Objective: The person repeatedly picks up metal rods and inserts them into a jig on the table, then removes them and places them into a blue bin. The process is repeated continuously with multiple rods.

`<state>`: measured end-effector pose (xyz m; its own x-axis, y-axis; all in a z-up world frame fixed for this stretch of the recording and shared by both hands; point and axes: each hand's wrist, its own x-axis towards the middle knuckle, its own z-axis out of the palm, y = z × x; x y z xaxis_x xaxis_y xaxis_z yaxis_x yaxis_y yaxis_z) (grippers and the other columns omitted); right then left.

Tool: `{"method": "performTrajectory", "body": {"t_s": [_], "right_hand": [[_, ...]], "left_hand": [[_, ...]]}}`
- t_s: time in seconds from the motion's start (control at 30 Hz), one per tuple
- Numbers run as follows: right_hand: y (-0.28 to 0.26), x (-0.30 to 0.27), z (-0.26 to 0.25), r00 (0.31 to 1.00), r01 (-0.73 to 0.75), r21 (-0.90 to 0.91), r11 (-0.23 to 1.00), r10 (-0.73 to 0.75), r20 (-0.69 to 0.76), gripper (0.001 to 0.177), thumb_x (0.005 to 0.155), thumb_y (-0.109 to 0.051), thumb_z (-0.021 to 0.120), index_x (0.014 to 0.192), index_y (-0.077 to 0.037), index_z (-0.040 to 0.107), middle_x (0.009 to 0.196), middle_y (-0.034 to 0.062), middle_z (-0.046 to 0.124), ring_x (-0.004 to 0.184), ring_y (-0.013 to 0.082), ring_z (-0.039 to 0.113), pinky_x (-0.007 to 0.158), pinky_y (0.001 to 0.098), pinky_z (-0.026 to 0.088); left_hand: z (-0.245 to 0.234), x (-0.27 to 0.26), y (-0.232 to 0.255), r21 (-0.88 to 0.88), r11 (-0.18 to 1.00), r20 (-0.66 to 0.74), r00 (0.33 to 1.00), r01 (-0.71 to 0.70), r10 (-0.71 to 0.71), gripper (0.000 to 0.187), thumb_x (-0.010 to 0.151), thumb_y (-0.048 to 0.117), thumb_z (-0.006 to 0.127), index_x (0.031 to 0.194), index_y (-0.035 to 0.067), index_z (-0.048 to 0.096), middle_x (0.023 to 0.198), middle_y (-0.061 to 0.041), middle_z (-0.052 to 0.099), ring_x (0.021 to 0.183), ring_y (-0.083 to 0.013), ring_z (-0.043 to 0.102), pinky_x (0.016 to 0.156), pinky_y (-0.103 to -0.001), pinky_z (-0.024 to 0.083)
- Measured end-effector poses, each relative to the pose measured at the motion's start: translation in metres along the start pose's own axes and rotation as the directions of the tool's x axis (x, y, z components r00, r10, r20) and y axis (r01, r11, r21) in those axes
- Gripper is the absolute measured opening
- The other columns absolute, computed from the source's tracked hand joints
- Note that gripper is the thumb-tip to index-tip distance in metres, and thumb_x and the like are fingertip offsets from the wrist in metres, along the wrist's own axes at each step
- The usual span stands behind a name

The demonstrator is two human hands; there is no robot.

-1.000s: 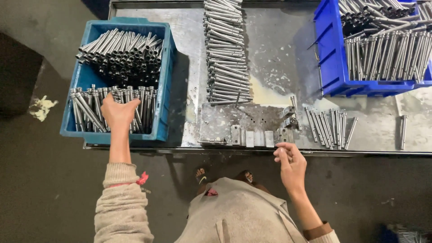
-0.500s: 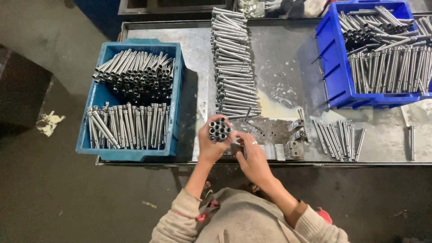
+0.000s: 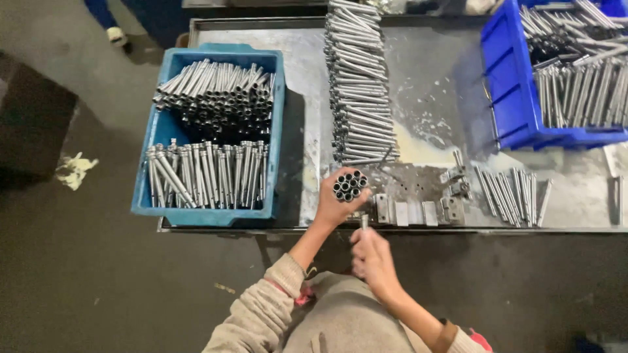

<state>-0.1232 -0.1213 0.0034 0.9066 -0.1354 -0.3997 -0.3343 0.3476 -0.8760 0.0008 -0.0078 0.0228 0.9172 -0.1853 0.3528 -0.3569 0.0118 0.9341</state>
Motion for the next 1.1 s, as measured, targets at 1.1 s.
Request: {"method": "performTrajectory", "body": {"t_s": [1.1], "right_hand": [[-0.011,0.003,0.041,0.834,-0.551,0.149,0.821,0.537,0.124,0.051,0.109,-0.062,0.034,0.076,-0.023,0.033,0.060,-0.0122,0.014,0.037,-0.0006,0.015,0.025,0.0156,0.015]], "left_hand": [[-0.010,0.004,-0.018,-0.313,0.940,0.023,0.990,0.138,-0.138,0.016,0.068,0.004,0.083,0.081,0.008,0.074,0.073,-0.006,0.075,0.072,-0.0108,0.070,0.079,-0.030,0.057]]}}
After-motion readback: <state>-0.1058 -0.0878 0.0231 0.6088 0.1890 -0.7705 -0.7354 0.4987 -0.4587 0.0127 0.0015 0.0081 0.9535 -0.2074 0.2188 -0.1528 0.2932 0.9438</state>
